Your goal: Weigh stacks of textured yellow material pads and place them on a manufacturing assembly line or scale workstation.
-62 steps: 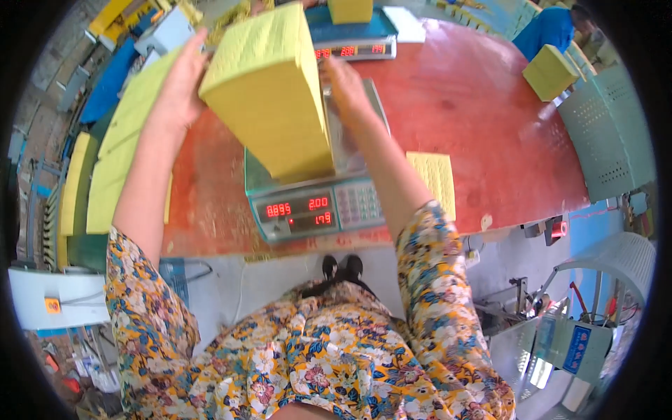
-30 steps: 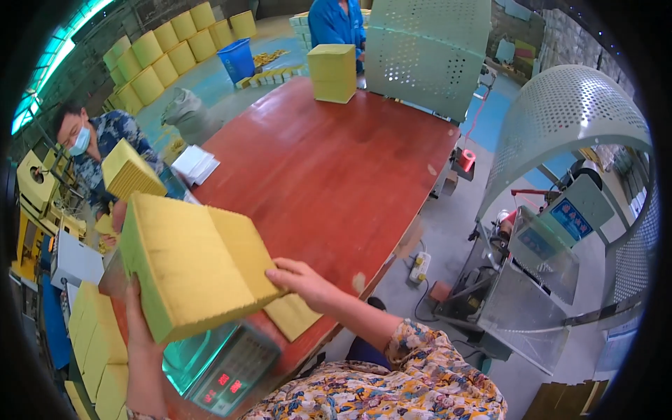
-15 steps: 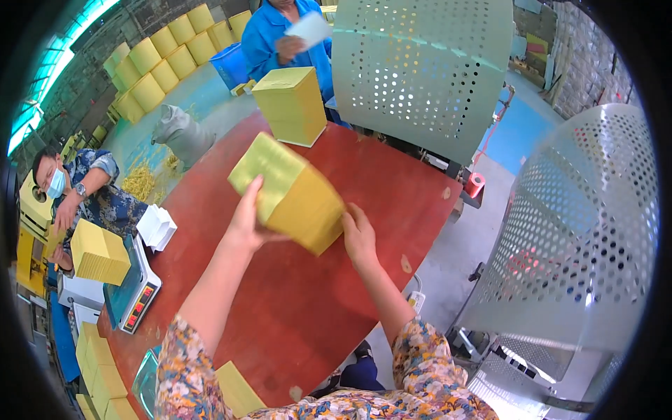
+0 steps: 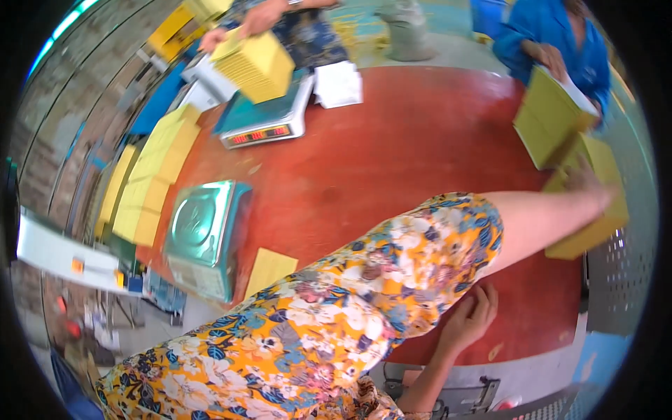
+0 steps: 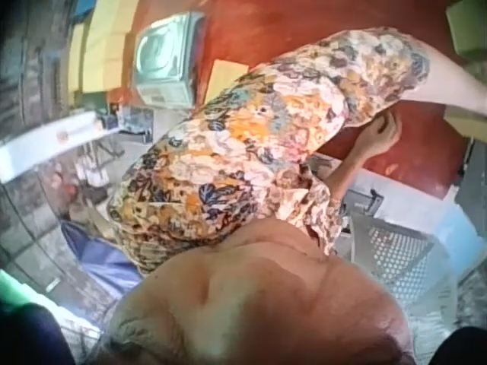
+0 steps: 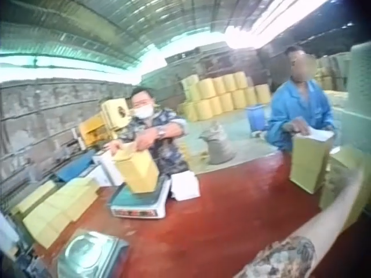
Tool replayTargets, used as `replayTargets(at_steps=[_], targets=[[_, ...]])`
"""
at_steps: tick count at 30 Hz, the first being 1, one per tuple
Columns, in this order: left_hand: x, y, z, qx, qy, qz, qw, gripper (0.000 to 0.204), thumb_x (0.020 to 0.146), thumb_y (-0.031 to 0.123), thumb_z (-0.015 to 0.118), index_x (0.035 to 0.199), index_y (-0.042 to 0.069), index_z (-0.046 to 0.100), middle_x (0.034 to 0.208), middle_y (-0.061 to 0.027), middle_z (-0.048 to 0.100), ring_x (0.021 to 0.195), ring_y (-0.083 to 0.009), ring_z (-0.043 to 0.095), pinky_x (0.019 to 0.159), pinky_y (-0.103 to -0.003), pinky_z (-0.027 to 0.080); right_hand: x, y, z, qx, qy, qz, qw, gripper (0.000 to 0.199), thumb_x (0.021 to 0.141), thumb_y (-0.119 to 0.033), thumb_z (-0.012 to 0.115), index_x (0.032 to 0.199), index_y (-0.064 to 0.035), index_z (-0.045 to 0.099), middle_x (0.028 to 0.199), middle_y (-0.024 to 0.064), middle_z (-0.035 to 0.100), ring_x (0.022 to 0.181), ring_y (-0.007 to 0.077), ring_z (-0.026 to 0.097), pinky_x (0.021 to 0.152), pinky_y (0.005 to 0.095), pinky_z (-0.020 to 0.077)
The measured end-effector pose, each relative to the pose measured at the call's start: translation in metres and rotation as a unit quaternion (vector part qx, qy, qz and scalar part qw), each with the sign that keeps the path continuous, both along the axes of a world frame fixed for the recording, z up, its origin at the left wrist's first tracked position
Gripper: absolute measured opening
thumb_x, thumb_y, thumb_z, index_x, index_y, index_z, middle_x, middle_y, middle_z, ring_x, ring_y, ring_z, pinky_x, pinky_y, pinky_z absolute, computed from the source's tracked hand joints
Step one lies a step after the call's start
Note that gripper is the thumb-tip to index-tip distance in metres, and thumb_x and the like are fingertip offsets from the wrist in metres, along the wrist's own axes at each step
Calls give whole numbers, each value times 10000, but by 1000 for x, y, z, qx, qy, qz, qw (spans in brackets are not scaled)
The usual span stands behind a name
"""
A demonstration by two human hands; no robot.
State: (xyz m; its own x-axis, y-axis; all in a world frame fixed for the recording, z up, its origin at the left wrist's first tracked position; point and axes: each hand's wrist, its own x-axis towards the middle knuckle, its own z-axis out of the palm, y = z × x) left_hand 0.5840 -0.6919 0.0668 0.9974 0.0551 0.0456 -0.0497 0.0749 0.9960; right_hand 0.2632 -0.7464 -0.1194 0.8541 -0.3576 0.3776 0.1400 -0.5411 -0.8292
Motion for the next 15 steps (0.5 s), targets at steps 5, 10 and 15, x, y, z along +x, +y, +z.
replayTargets(at_steps=[5, 10, 15], targets=[[-133, -12, 5, 226, -147, 94, 958, 825, 692, 273, 748, 1373, -46, 408, 1236, -269, 561, 1139, -396, 559, 961, -457, 468, -4, -13, -7, -187, 18, 38, 982, 205, 892, 24, 567, 1064, -2, 674, 1253, 139, 618, 1151, 298, 569, 963, 390, 478], [-293, 261, 47, 247, -149, -64, 955, 707, 798, 348, 685, 1322, -80, 482, 1303, -270, 529, 1227, -372, 513, 1036, -421, 421, -21, 22, 1, -155, 23, 116, 981, 230, 934, -15, 520, 1108, 34, 662, 1282, 142, 609, 1168, 282, 575, 997, 371, 461], [-477, 459, 25, 143, 30, 81, 986, 503, 932, 324, 646, 1278, -29, 554, 1271, -159, 610, 1193, -232, 580, 1005, -349, 462, -77, 152, 65, 29, -49, 282, 958, 293, 937, 50, 486, 1203, 30, 608, 1272, 124, 611, 1183, 225, 562, 1037, 348, 425]])
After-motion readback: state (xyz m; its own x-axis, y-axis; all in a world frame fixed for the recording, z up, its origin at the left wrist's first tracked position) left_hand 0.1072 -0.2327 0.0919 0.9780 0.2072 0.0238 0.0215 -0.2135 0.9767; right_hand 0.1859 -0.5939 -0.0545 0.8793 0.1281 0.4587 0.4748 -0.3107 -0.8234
